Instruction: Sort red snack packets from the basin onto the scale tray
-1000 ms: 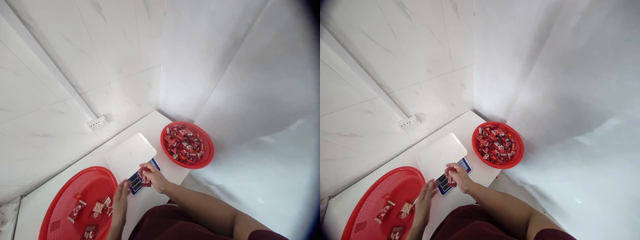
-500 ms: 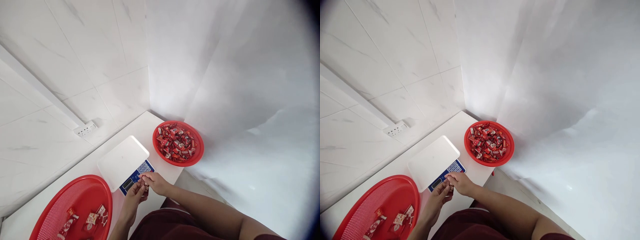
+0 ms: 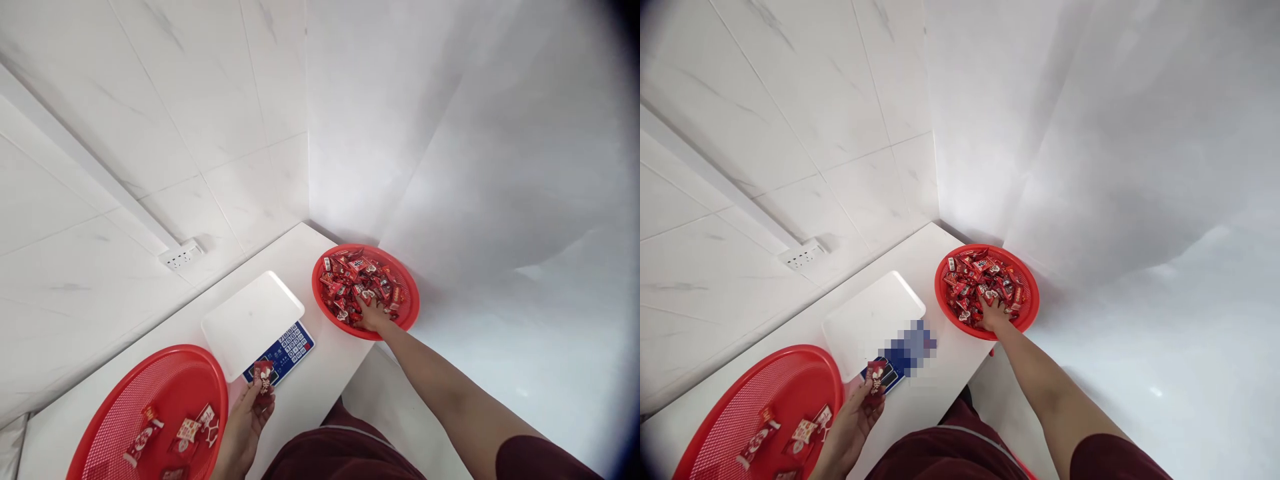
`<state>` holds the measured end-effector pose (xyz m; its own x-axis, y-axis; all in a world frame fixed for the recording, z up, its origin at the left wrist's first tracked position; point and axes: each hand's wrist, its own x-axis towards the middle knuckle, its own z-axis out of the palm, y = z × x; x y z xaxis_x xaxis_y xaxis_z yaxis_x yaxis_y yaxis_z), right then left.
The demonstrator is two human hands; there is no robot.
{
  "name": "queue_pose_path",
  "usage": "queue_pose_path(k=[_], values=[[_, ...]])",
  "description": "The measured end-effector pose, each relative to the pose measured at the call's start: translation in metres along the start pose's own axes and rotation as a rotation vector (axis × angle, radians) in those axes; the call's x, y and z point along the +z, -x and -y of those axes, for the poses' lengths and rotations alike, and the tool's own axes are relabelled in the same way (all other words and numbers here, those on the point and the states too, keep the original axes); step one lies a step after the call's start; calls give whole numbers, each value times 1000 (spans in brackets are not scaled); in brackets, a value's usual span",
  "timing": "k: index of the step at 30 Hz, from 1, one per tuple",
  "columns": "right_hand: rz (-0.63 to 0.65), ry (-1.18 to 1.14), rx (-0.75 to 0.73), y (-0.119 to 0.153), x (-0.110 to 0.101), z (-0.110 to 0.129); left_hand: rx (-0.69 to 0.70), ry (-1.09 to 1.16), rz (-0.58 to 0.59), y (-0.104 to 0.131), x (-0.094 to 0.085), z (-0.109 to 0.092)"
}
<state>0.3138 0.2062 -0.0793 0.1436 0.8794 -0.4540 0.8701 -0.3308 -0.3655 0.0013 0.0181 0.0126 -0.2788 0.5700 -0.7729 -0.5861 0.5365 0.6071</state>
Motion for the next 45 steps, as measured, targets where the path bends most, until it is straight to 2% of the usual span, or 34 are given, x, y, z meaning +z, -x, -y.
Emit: queue_pose_path(k=[3, 6, 10, 16, 19, 22, 24, 27, 30, 35, 37, 39, 42, 45], values=[[-41, -138, -57, -3, 11, 1, 9, 16, -5, 1, -2, -1], [-68, -333, -73, -10, 8, 0, 13, 27, -19, 2, -5, -4], [-113, -683, -16, -17, -4, -4, 28, 22, -21, 2, -6, -9], [-189, -1205, 205, -19, -27, -7, 34, 25, 12, 1, -2, -14], [-178, -1369, 261, -15, -39, -6, 33, 16, 48, -1, -1, -15], [-105, -1459, 252, -3, -48, 3, 28, 16, 79, -3, -1, -16], [-28, -1486, 219, 11, -52, 17, 37, 15, 105, -4, 0, -17], [155, -1486, 131, 42, -48, 49, 72, 13, 152, -1, 4, -18], [502, -1398, -44, 82, -33, 88, 149, -2, 207, 5, 12, -19], [821, -1191, -228, 138, 1, 140, 315, -31, 244, 15, 23, -24], [864, -1121, -291, 151, 10, 152, 315, -36, 270, 19, 24, -27], [856, -1064, -340, 159, 16, 159, 304, -23, 327, 25, 24, -30], [822, -986, -413, 166, 16, 166, 309, -27, 390, 32, 22, -32], [788, -901, -468, 172, 14, 170, 322, -68, 392, 33, 20, -29]])
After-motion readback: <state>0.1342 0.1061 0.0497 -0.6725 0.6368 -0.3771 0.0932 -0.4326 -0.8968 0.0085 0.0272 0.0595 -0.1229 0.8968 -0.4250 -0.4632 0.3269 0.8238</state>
